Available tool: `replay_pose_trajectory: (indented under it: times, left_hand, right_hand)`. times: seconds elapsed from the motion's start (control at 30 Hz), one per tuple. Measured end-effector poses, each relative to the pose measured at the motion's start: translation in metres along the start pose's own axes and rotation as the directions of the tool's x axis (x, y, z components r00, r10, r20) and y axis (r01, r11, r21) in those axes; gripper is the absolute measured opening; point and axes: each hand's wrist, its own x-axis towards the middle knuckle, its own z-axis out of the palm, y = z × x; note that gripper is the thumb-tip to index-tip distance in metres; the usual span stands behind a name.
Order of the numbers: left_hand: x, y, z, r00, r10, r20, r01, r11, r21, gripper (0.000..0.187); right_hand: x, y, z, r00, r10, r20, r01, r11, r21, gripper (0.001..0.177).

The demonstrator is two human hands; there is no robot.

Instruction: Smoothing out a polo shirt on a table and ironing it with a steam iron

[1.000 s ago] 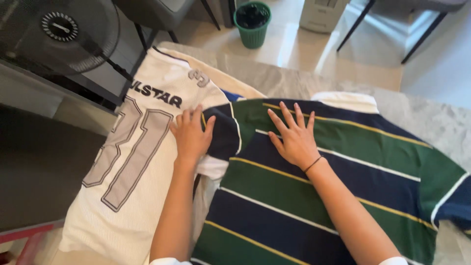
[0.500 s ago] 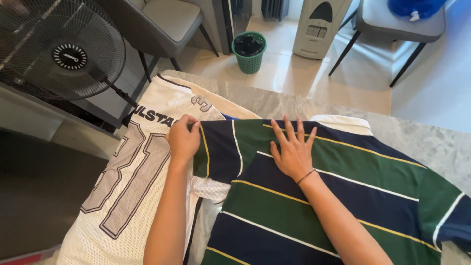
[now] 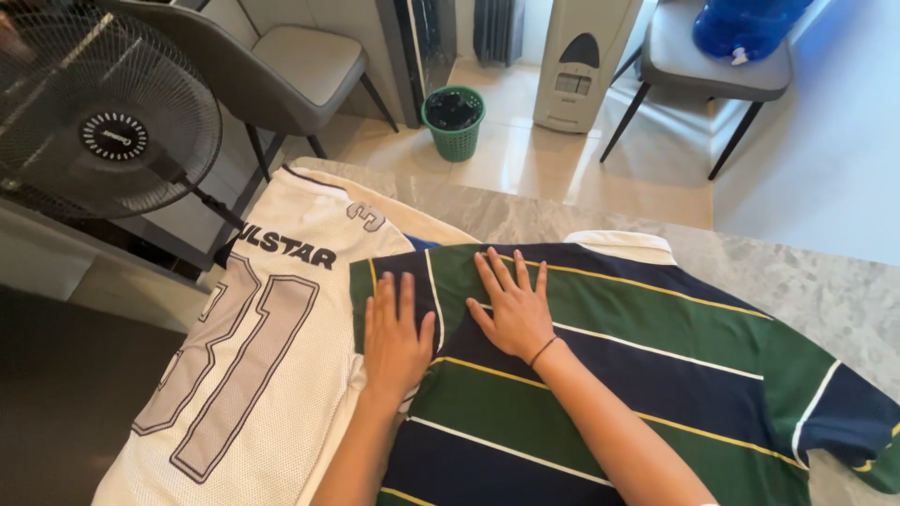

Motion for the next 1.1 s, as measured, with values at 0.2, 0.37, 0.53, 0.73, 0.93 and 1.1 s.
replay_pose_trajectory:
  times: [0.2,0.37,0.53,0.73,0.93,1.1]
  left_hand:
    - [-0.004,-0.009,-0.029,0.945,-0.227,0.237,0.209,0.973,0.098,0.084]
    - [-0.022,-0.031,-0.01,0.945,-0.294,-0.144,0.311,0.944,0.112,0.066]
    - [-0.022,-0.041,-0.01,0.904,-0.423,-0.059,0.422,0.906,-0.02,0.056]
    - [-0.011,-0.025,-0.039,0.781,-0.576,0.241,0.588,0.808,0.027,0.067]
    - [-0.02,-0.006,-0.008,0.982,-0.073,-0.176,0.121,0.953,0.279,0.059]
    - [-0.026,-0.009,-0.006,0.951,-0.161,0.264,0.103,0.97,0.218,0.068]
  right_hand:
    - [-0.001,-0.003,-0.005,0.996,0.086,0.031,-0.086,0.996,0.003,0.075]
    - [0.001,-0.001,0.005,0.995,0.09,-0.03,-0.09,0.996,0.0,0.072]
    - [-0.001,0.0,0.009,0.994,0.068,-0.086,-0.067,0.998,0.013,0.071]
    - [0.0,-0.002,0.01,0.97,0.123,-0.212,-0.134,0.99,-0.038,0.069]
    - [-0.005,-0.008,-0.008,0.99,0.084,-0.113,-0.088,0.996,-0.031,0.076]
    - [-0.005,-0.002,0.006,0.995,-0.005,-0.101,0.006,1.0,0.006,0.062]
